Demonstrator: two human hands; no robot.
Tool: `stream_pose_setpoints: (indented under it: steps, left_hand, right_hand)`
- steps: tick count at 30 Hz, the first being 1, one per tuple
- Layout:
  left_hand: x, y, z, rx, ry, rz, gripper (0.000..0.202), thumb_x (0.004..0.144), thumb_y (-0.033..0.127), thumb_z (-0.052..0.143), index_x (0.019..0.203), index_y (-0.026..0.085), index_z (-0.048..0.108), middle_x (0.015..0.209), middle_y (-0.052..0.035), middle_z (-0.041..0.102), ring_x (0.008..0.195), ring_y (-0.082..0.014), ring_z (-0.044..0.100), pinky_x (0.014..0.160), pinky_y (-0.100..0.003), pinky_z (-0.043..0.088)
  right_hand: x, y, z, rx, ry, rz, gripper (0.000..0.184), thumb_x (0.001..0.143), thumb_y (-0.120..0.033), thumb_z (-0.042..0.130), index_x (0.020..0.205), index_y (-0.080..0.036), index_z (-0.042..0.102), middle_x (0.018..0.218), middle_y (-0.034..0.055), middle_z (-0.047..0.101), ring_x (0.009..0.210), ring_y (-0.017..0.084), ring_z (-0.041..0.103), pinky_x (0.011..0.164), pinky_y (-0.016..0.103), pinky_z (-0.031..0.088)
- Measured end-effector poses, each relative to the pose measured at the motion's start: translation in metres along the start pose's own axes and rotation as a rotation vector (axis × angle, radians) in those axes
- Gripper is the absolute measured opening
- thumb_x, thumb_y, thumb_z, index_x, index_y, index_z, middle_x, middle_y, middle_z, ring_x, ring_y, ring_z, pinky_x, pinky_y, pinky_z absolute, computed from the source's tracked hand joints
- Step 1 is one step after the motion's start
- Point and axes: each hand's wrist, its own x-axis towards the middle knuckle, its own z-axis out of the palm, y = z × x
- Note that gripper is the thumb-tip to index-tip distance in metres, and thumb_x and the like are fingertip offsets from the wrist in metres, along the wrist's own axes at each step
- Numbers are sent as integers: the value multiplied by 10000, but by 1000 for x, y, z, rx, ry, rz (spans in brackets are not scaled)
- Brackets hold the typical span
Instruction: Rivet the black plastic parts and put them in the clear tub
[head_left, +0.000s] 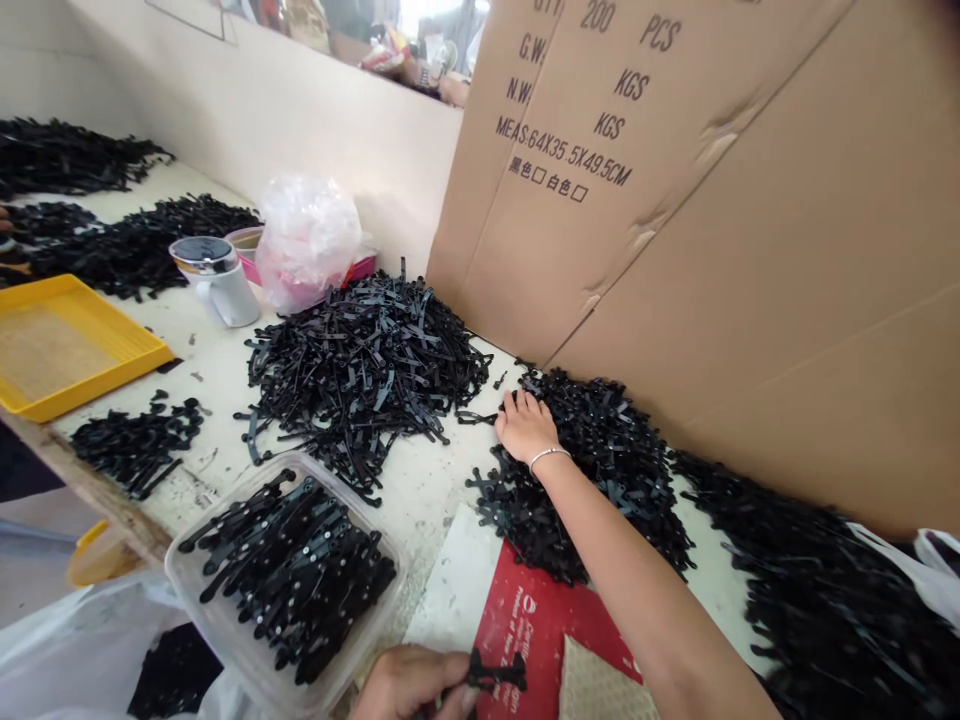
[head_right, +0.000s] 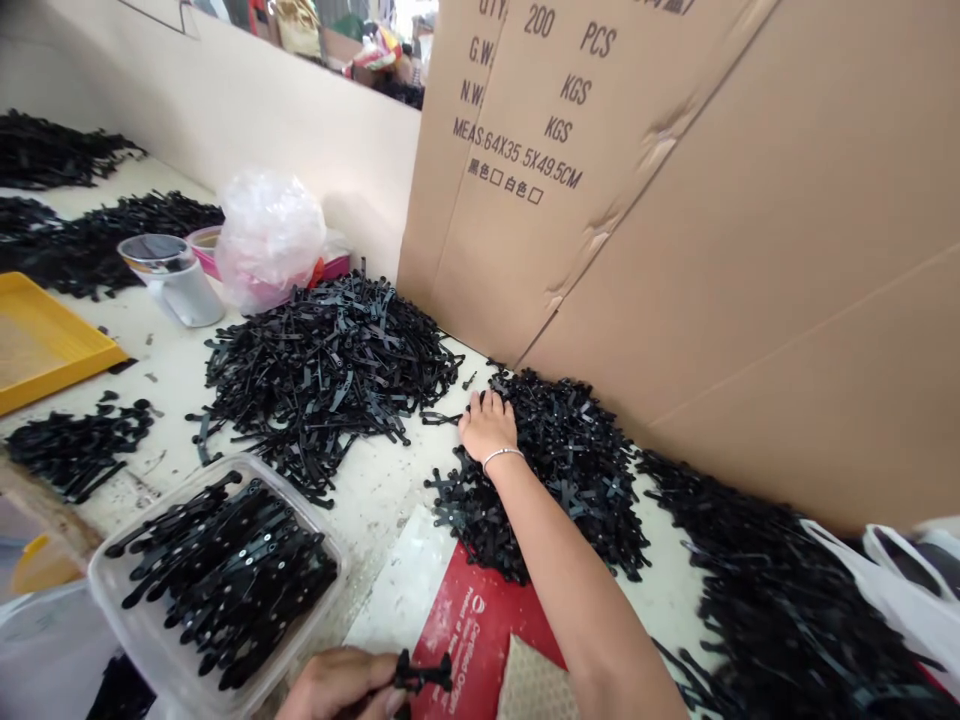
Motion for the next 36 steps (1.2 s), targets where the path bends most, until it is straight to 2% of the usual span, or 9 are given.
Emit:
stream_pose_setpoints:
  steps: [7, 10, 13, 15, 18, 25, 29, 31, 36]
  left_hand:
    - [2, 18, -3, 77, 53, -12, 268, 931, 316, 459, 916, 197, 699, 625, -47, 660, 564, -129, 602, 572, -192, 444]
    - [5, 22, -7, 71, 16, -15, 254, 928, 299, 459, 909, 199, 691, 652, -49, 676, 587, -134, 620, 580, -188, 451]
    - [6, 22, -8, 54, 32, -17, 256, 928, 305, 462, 885, 196, 689, 649, -48, 677, 579, -131, 614, 569, -183, 447]
    - [5, 19, -7, 63, 48, -27, 259, 927, 312, 471, 869, 192, 693, 633, -46, 669, 568, -128, 603, 561, -180, 443]
    - [4, 14, -6, 60, 61, -47, 256, 923, 320, 482, 874, 194, 699, 633, -43, 664, 569, -127, 598, 567, -179, 443]
    - [1, 10, -4, 45, 68, -106, 271, 917, 356, 492, 881, 195, 707, 614, -41, 627, 566, -129, 565, 568, -199, 429]
    - [3, 15, -5, -7, 94, -100, 299, 909, 399, 502, 844, 197, 712, 590, -28, 599, 543, -123, 535, 545, -194, 426]
    - [4, 17, -5, -16, 114, -97, 292, 907, 390, 510, 818, 192, 705, 587, -25, 595, 542, -121, 534, 546, -190, 428]
    - [4, 17, -6, -11, 151, -66, 224, 896, 317, 538, 797, 188, 692, 623, -28, 636, 574, -127, 581, 575, -177, 459]
  right_hand:
    - [-43, 0, -14, 6, -41, -100, 538, 947, -329, 313, 1425, -89, 361, 1485, 160, 332, 1349, 289, 314, 1060, 434, 318]
    - [-30, -1, -31, 21, 103, -160, 488, 924, -237, 327, 1389, -118, 419, 1462, 143, 376, 1283, 284, 389, 1004, 402, 383]
    - [-1, -5, -39, 15, 158, -195, 515, 911, -142, 310, 1422, -107, 366, 1503, 118, 311, 1328, 255, 326, 1047, 364, 343]
    - [15, -8, -36, 13, 130, -212, 528, 907, -89, 280, 1431, -92, 348, 1514, 111, 292, 1356, 238, 288, 1075, 348, 309]
    - [22, -8, -23, 12, 64, -197, 518, 878, -26, 281, 1375, -45, 427, 1458, 160, 377, 1315, 248, 364, 1041, 342, 347]
    - [-24, -2, -12, 42, 52, -238, 394, 883, -84, 368, 1207, -77, 592, 1287, 178, 540, 1173, 266, 490, 991, 330, 378]
    - [-33, -17, -18, 109, 158, -301, 343, 933, -246, 412, 1221, -150, 573, 1217, 127, 585, 1135, 257, 501, 1040, 364, 311]
    - [-31, -29, -18, 148, 187, -327, 302, 915, -244, 460, 1161, -150, 607, 1110, 120, 632, 1077, 267, 536, 1052, 403, 284]
    - [-37, -67, -16, 205, 170, -354, 236, 918, -259, 472, 1021, -150, 656, 997, 110, 671, 936, 242, 617, 880, 354, 425]
